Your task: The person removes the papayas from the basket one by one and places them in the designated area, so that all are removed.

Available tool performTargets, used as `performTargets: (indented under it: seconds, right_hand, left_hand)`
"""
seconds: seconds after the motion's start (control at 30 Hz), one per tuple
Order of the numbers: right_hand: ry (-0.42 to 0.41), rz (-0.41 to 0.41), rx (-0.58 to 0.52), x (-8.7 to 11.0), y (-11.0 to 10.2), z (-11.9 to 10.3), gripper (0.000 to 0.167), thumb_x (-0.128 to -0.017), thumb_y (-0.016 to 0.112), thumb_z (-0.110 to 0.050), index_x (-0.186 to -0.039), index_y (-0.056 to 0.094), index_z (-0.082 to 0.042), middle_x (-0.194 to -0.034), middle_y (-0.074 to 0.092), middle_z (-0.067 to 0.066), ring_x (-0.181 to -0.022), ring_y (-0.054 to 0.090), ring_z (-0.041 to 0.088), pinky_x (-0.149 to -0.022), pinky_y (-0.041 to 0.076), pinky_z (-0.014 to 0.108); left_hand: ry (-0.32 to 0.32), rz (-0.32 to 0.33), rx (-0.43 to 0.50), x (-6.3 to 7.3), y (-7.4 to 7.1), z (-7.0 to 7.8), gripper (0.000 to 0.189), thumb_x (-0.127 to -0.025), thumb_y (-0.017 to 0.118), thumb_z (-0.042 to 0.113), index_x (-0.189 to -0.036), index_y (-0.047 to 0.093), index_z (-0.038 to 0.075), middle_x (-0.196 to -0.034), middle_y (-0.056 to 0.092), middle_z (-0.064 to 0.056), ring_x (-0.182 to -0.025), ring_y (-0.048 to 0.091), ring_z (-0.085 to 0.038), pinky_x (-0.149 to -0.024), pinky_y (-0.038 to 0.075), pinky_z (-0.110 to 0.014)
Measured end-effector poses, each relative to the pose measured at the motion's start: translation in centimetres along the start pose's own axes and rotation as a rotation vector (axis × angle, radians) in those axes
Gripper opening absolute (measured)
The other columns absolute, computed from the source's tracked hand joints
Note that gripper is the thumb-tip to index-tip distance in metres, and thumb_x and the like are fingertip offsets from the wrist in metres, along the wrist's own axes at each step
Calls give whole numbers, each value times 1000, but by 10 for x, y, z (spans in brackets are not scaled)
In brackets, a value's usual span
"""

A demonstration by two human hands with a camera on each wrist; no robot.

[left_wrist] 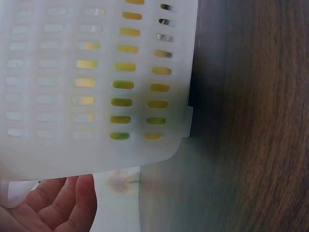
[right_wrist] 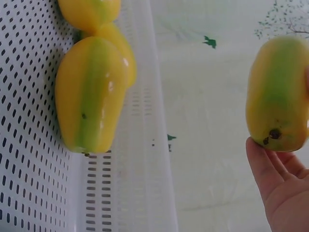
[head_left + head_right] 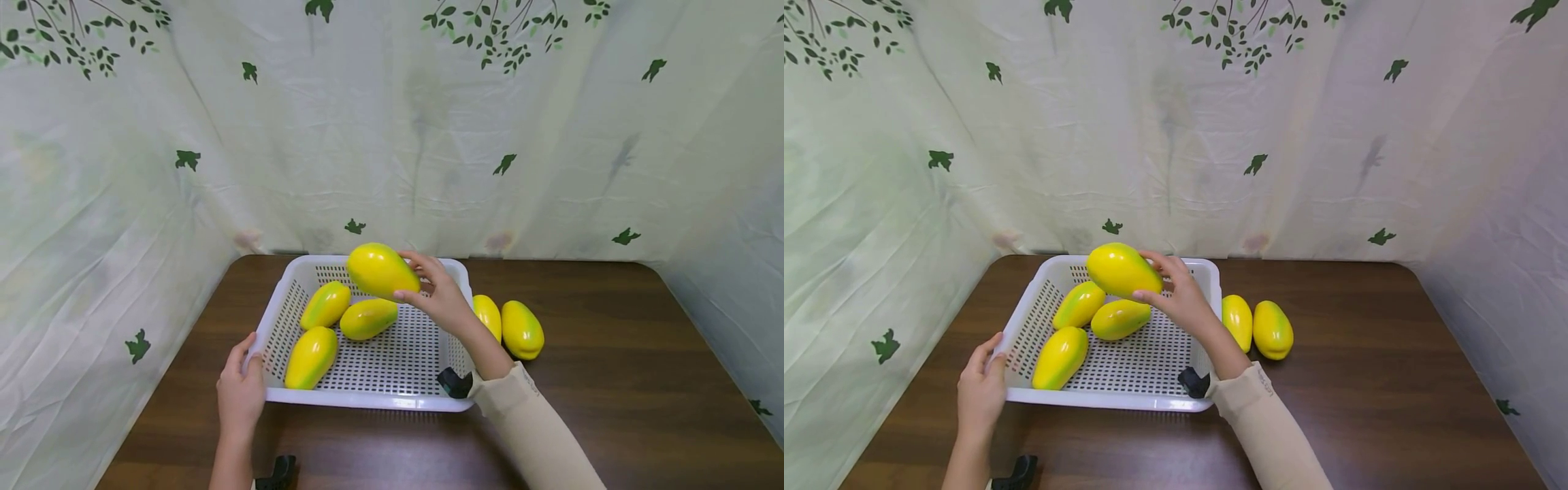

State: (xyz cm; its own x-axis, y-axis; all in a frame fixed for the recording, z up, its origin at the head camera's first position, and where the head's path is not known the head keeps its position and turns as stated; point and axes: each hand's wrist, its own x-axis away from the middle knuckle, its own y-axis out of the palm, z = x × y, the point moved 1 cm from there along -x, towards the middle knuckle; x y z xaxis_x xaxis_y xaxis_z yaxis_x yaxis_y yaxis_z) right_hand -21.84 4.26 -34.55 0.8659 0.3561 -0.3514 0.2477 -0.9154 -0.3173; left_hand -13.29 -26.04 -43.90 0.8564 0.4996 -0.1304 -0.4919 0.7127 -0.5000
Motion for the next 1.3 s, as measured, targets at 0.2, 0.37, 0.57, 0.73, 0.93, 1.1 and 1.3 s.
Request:
performTargets:
  seconds: [0.2,0.37,0.57,0.73,0.93,1.1,1.3]
  right_hand:
    - [26,72,34,6,-9,-5,56,-81,66,-12,-132,43,-9,-111,45,13,-106,47,29,-88,41,40]
    - [26,130,56,12,-14,-10,57,-80,67,-12,-132,43,-9,-114,45,14,-106,46,30,-88,41,42]
    - [10,181,75,19,-22,-15,57,-80,67,-10,-132,43,-6,-115,44,14,-106,46,29,-88,41,42]
    - [-24,247,83,25,-31,6,57,-79,68,-16,-132,44,-14,-113,44,9,-102,45,23,-87,42,39]
    - [-28,331,125,36,-43,25,58,-80,68,-18,-132,44,-20,-109,42,7,-96,47,20,-84,44,31]
    - [-10,397,142,48,-54,29,61,-77,70,-12,-132,43,-14,-107,42,11,-95,49,22,-83,45,36]
    - [44,471,192,62,-70,40,59,-79,69,-17,-132,44,-19,-104,43,7,-97,48,20,-86,43,38]
  left_hand:
    - [16,18,15,-1,1,-2,40,-95,35,21,-131,46,10,-123,51,-20,-95,53,-33,-77,41,-49]
    - [-1,0,22,-1,0,0,40,-95,35,22,-133,44,11,-126,49,-18,-98,52,-32,-80,41,-50]
    - [-2,5,20,0,0,-1,40,-95,34,22,-133,45,11,-124,50,-18,-97,52,-32,-79,41,-49]
    - [-5,5,18,0,0,0,40,-95,34,22,-132,45,11,-125,50,-19,-97,52,-32,-80,41,-49]
    - [-11,-4,23,0,0,1,41,-96,34,23,-133,43,11,-126,49,-18,-99,51,-33,-81,41,-51]
    - [-11,-6,25,0,0,1,41,-96,34,23,-133,43,11,-126,48,-18,-99,51,-33,-81,41,-51]
    - [-11,-6,16,0,0,0,41,-96,34,24,-134,43,12,-126,48,-17,-99,52,-32,-81,41,-50]
